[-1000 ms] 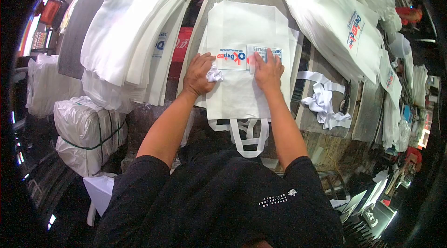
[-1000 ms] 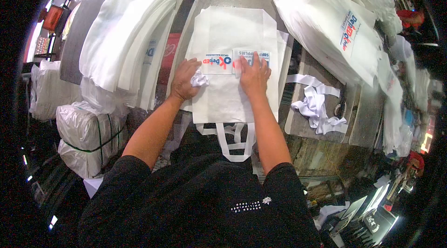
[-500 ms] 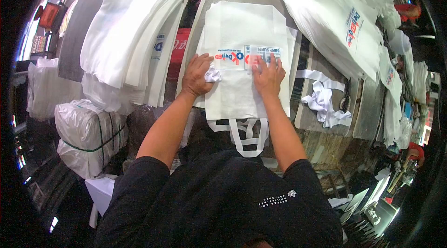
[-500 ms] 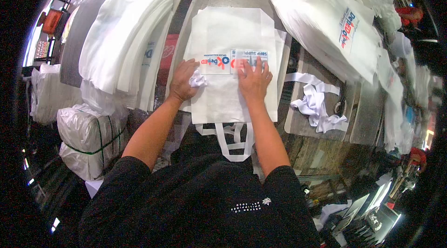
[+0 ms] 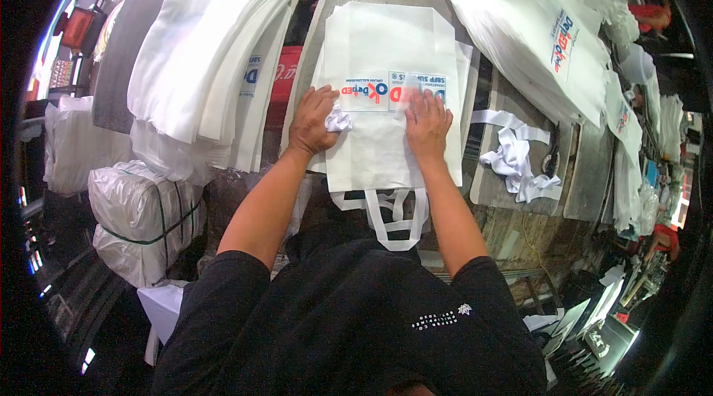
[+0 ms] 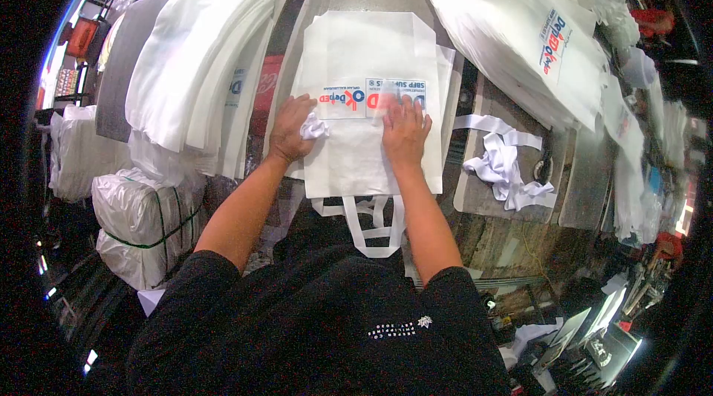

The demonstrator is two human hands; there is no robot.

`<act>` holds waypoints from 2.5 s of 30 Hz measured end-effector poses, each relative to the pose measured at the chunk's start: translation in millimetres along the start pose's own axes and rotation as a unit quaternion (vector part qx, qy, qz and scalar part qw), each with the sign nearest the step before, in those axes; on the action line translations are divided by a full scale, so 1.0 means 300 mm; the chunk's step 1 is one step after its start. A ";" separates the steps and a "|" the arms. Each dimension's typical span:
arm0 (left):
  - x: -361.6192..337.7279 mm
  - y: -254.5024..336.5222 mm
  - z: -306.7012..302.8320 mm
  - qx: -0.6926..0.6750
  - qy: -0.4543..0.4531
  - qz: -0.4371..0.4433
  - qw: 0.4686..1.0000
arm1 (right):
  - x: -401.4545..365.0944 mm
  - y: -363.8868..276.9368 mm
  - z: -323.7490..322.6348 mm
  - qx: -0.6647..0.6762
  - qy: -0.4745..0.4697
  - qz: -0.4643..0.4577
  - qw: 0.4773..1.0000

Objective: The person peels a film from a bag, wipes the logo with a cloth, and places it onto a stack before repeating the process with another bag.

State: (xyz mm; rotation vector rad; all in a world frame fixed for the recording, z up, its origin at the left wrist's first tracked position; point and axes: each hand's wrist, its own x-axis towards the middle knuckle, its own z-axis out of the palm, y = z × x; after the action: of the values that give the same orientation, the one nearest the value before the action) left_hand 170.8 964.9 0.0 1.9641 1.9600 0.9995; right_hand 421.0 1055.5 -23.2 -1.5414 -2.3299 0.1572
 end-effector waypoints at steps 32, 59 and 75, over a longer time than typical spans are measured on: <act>0.001 0.001 -0.002 0.001 0.000 0.002 1.000 | 0.093 0.108 -0.051 -0.031 -0.091 -0.059 0.994; -0.001 -0.002 0.001 -0.004 -0.004 -0.001 1.000 | 0.094 0.140 0.000 -0.046 -0.060 -0.090 0.993; -0.004 -0.006 -0.002 -0.004 -0.008 0.002 1.000 | 0.131 0.062 -0.077 0.070 -0.026 -0.103 0.992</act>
State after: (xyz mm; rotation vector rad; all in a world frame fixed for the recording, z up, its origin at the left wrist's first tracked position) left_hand 169.2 963.8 -0.8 1.9661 1.9428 0.9875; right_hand 431.3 1096.5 1.9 -1.2377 -2.4427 0.3039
